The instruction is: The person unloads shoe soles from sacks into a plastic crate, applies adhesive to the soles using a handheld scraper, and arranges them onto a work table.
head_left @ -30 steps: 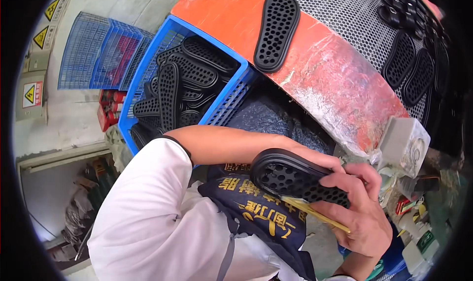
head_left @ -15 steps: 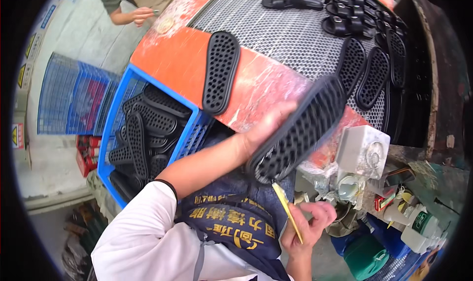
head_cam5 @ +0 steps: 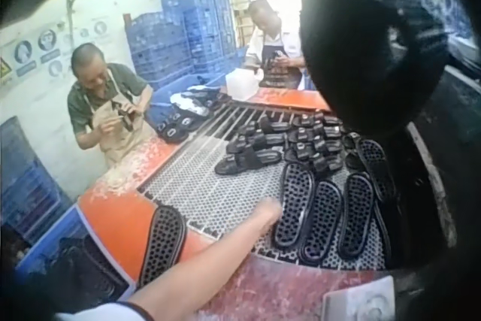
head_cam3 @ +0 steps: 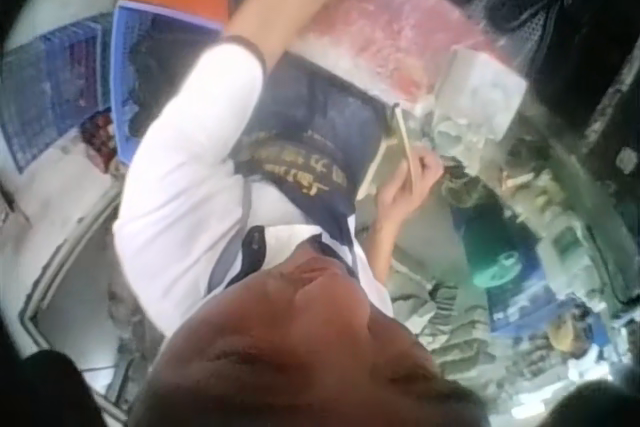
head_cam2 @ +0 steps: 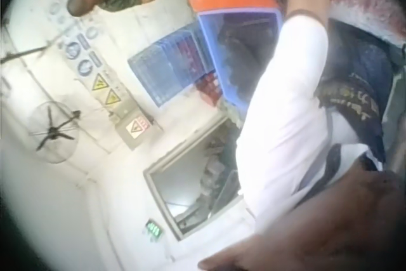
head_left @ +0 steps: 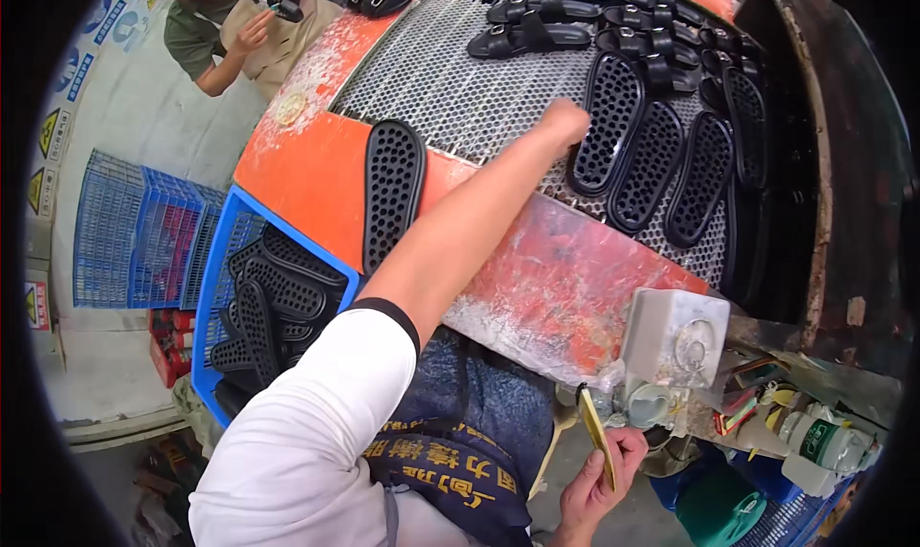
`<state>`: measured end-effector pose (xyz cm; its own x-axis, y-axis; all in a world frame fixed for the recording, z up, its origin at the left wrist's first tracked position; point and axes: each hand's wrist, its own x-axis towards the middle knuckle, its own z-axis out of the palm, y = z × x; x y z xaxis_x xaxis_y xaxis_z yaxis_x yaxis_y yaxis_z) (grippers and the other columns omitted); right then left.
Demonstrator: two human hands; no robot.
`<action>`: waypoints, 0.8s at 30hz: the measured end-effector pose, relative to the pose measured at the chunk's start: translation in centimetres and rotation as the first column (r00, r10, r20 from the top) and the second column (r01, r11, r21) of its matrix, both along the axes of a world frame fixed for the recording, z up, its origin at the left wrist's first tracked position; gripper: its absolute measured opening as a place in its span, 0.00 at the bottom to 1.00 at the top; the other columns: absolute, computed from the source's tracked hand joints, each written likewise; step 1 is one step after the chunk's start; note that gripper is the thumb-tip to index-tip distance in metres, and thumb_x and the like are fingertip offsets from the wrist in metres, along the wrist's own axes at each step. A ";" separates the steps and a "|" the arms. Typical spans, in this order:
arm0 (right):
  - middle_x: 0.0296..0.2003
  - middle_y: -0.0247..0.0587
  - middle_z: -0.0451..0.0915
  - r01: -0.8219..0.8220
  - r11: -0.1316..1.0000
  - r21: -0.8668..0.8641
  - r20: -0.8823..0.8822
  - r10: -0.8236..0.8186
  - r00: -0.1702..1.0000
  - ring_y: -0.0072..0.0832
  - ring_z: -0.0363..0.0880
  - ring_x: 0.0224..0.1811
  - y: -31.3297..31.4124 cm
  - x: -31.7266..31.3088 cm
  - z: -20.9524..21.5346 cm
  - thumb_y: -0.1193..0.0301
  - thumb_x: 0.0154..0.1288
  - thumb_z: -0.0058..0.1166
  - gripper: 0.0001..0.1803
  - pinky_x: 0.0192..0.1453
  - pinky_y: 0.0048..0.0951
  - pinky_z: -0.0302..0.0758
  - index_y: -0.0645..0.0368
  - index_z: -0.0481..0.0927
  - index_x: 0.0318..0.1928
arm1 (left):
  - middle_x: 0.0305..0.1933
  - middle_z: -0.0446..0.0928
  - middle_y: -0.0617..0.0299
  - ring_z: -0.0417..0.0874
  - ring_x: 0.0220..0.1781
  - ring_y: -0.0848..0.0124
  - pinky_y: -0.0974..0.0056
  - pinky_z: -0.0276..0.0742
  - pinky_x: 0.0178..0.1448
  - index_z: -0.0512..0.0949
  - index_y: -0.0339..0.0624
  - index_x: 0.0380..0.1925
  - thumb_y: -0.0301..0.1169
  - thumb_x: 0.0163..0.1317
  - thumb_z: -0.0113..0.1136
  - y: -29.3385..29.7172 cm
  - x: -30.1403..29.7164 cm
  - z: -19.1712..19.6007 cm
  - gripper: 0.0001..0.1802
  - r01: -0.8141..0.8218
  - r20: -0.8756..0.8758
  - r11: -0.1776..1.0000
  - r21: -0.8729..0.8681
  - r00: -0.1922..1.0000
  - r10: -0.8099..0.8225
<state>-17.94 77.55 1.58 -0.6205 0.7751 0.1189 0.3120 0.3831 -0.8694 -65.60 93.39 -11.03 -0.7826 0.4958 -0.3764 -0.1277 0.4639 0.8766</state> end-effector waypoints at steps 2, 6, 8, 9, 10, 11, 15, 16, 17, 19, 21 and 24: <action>0.45 0.45 0.72 -0.004 1.000 -0.026 -0.013 0.004 1.000 0.38 0.69 0.50 -0.1 0.0 -0.1 0.66 0.80 0.51 0.15 0.57 0.39 0.67 0.68 0.83 0.48 | 0.48 0.84 0.31 0.87 0.50 0.37 0.45 0.81 0.60 0.83 0.23 0.44 0.26 0.65 0.54 -1.9 2.9 3.1 0.16 0.050 -0.363 0.986 -0.156 0.926 -0.104; 0.48 0.45 0.72 0.003 0.999 -0.043 -0.010 -0.004 1.000 0.35 0.69 0.49 -0.1 0.6 -0.8 0.66 0.81 0.50 0.16 0.56 0.35 0.67 0.69 0.82 0.50 | 0.51 0.82 0.32 0.83 0.56 0.37 0.44 0.79 0.62 0.82 0.25 0.44 0.35 0.68 0.60 -13.3 5.9 5.0 0.18 -0.025 -0.785 0.988 -0.150 0.611 -0.103; 0.50 0.45 0.72 0.096 0.994 -0.047 -0.007 -0.096 0.995 0.33 0.69 0.49 -0.3 2.2 -1.4 0.67 0.81 0.49 0.16 0.56 0.34 0.67 0.70 0.82 0.51 | 0.51 0.80 0.34 0.80 0.55 0.38 0.42 0.75 0.63 0.77 0.27 0.51 0.36 0.65 0.66 -19.1 7.4 9.7 0.23 -0.112 -0.671 0.909 -0.402 0.712 -0.209; 0.51 0.46 0.72 0.139 0.989 -0.058 -0.033 -0.141 0.989 0.31 0.69 0.50 -0.4 2.6 -1.5 0.67 0.82 0.48 0.17 0.56 0.32 0.67 0.71 0.81 0.51 | 0.47 0.80 0.35 0.80 0.52 0.40 0.45 0.77 0.62 0.73 0.26 0.59 0.37 0.61 0.72 -24.1 6.3 7.2 0.32 -0.300 -0.888 0.905 -0.302 0.435 -0.153; 0.54 0.44 0.72 0.151 0.986 -0.068 0.000 -0.151 0.989 0.28 0.70 0.52 -0.3 3.3 -1.6 0.70 0.82 0.45 0.16 0.57 0.29 0.67 0.73 0.79 0.52 | 0.46 0.82 0.34 0.84 0.50 0.41 0.47 0.81 0.57 0.70 0.24 0.60 0.42 0.58 0.77 -27.3 6.5 6.4 0.40 -0.478 -0.899 0.788 -0.389 0.384 -0.211; 0.54 0.44 0.72 0.168 0.984 -0.064 0.006 -0.168 0.986 0.28 0.70 0.52 -0.2 3.7 -1.7 0.70 0.82 0.45 0.16 0.57 0.29 0.67 0.73 0.79 0.52 | 0.47 0.83 0.33 0.86 0.50 0.42 0.47 0.82 0.56 0.69 0.23 0.60 0.45 0.57 0.79 -29.6 6.6 6.9 0.44 -0.414 -0.798 0.796 -0.442 0.587 -0.137; 0.54 0.41 0.73 0.347 0.936 -0.060 0.018 -0.347 0.938 0.25 0.71 0.51 0.5 4.5 -1.8 0.71 0.83 0.44 0.15 0.57 0.23 0.67 0.73 0.78 0.51 | 0.46 0.87 0.42 0.91 0.46 0.55 0.54 0.86 0.50 0.73 0.22 0.58 0.42 0.54 0.84 -31.9 6.6 9.4 0.43 -0.232 -0.490 0.859 -0.457 0.871 -0.026; 0.53 0.40 0.74 0.408 0.911 -0.060 0.037 -0.406 0.913 0.25 0.71 0.51 0.7 4.6 -1.4 0.71 0.83 0.44 0.15 0.57 0.23 0.67 0.73 0.78 0.50 | 0.45 0.88 0.46 0.91 0.44 0.60 0.57 0.87 0.48 0.76 0.23 0.55 0.39 0.56 0.83 -31.5 6.6 9.4 0.36 -0.141 -0.352 0.922 -0.361 0.936 0.005; 0.53 0.39 0.74 0.435 0.898 -0.062 0.066 -0.431 0.900 0.23 0.72 0.52 1.0 5.2 -1.5 0.71 0.83 0.45 0.14 0.58 0.22 0.67 0.73 0.78 0.51 | 0.44 0.88 0.51 0.90 0.42 0.65 0.60 0.87 0.47 0.79 0.24 0.51 0.35 0.58 0.81 -31.3 6.1 9.0 0.30 -0.068 -0.198 0.966 -0.249 0.980 0.018; 0.53 0.38 0.75 0.472 0.881 -0.028 0.026 -0.471 0.882 0.23 0.72 0.52 1.8 5.4 -2.0 0.71 0.83 0.47 0.13 0.59 0.22 0.67 0.72 0.78 0.52 | 0.43 0.88 0.57 0.89 0.39 0.71 0.63 0.86 0.44 0.82 0.28 0.49 0.28 0.63 0.75 -30.9 6.9 6.8 0.18 -0.065 -0.250 0.997 0.046 0.966 0.074; 0.56 0.39 0.73 0.458 0.888 0.038 0.052 -0.460 0.886 0.23 0.72 0.54 2.4 5.8 -2.5 0.72 0.82 0.48 0.12 0.60 0.23 0.67 0.71 0.78 0.53 | 0.48 0.85 0.53 0.88 0.42 0.64 0.60 0.83 0.48 0.77 0.30 0.55 0.23 0.66 0.67 -29.5 9.1 7.5 0.19 -0.116 -0.345 0.987 0.109 0.927 0.147; 0.59 0.41 0.71 0.394 0.895 0.208 0.163 -0.429 0.889 0.26 0.71 0.56 3.2 5.9 -2.9 0.73 0.81 0.49 0.12 0.62 0.25 0.67 0.72 0.78 0.53 | 0.59 0.75 0.40 0.78 0.57 0.44 0.48 0.74 0.65 0.71 0.32 0.64 0.19 0.65 0.60 -28.2 13.3 8.5 0.26 -0.134 -0.862 0.958 -0.255 0.480 -0.162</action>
<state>-12.01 80.77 -1.31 -0.2741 0.9457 0.1746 0.6327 0.3141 -0.7079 -52.29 65.17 -2.50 -0.7687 0.5120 0.3833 0.6362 0.6735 0.3763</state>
